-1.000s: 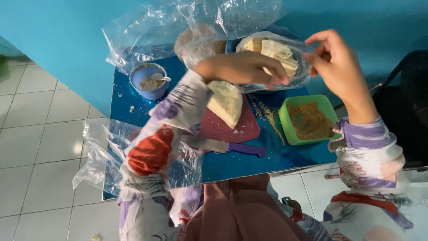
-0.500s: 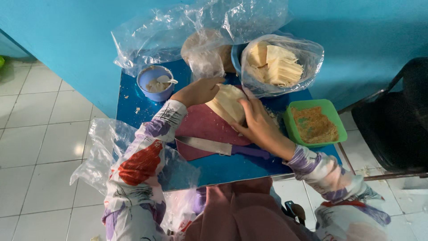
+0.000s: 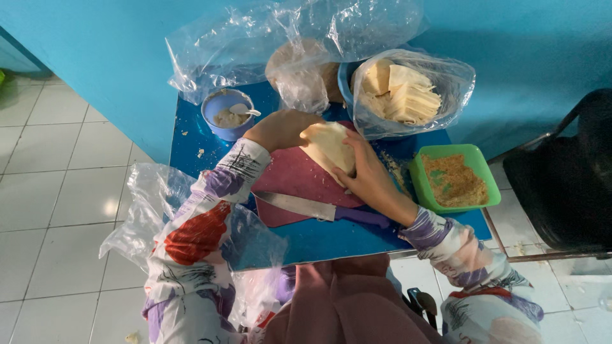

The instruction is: The person slices a round white food block into wedge-shaped pieces with a knife on a pink cutting board, cutting the disc in half and then into triangular portions. They transfer the cut pieces by hand into a blue bowl lined with plastic, then handle the plastic lining over the bowl.

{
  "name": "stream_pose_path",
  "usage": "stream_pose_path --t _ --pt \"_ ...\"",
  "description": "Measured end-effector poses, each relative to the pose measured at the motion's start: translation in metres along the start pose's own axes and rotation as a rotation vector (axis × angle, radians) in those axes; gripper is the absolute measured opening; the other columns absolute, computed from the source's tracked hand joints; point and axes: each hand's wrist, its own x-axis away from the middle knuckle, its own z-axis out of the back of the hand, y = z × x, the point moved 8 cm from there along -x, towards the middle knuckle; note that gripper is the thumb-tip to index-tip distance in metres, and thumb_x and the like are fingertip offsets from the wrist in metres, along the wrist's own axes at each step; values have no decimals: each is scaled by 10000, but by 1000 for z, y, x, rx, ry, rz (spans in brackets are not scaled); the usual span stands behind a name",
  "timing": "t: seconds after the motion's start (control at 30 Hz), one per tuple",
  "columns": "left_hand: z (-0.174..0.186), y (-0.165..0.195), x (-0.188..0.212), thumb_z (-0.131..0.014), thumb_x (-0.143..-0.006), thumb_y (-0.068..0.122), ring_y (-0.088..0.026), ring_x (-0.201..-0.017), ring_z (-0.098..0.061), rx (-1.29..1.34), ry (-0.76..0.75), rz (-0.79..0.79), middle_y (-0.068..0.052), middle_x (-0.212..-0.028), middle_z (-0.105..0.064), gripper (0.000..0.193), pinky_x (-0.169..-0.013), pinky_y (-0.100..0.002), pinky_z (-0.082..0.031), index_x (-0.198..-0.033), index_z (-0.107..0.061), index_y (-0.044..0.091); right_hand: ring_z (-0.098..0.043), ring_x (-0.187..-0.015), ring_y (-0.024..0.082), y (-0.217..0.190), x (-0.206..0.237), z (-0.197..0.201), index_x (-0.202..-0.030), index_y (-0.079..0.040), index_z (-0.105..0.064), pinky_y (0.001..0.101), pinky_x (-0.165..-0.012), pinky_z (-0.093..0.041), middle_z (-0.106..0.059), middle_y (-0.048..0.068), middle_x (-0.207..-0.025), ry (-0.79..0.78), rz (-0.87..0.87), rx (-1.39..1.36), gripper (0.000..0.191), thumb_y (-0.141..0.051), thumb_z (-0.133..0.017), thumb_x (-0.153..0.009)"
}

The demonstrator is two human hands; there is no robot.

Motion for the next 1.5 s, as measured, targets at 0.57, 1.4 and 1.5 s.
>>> stream_pose_path --t 0.57,1.4,1.5 --pt "-12 -11 0 -742 -844 402 -354 -1248 -601 110 -189 95 -104 -1408 -604 709 -1032 -459 -478 -1489 -510 218 -352 -1459 544 1 7 -6 -1349 -60 -458 481 -1132 -416 -267 333 -1609 -23 -32 7 578 -244 -787 -911" --pt "-31 -41 24 -696 -824 606 -195 -962 -648 675 -528 614 -107 -1192 -628 818 -759 -349 -564 -1316 -564 -33 -354 -1440 494 15 -10 -21 -1284 -76 -435 462 -1177 -339 -321 263 -1540 -212 119 -163 628 -47 -805 -778" --pt "-28 -26 47 -706 -830 508 -190 -1016 -703 892 -582 681 -97 -1201 -671 751 -799 -346 -624 -1365 -507 19 -432 -1411 447 9 -18 -25 -1284 -86 -485 423 -1059 -452 -294 224 -1605 -324 34 -210 532 -38 -733 -816"
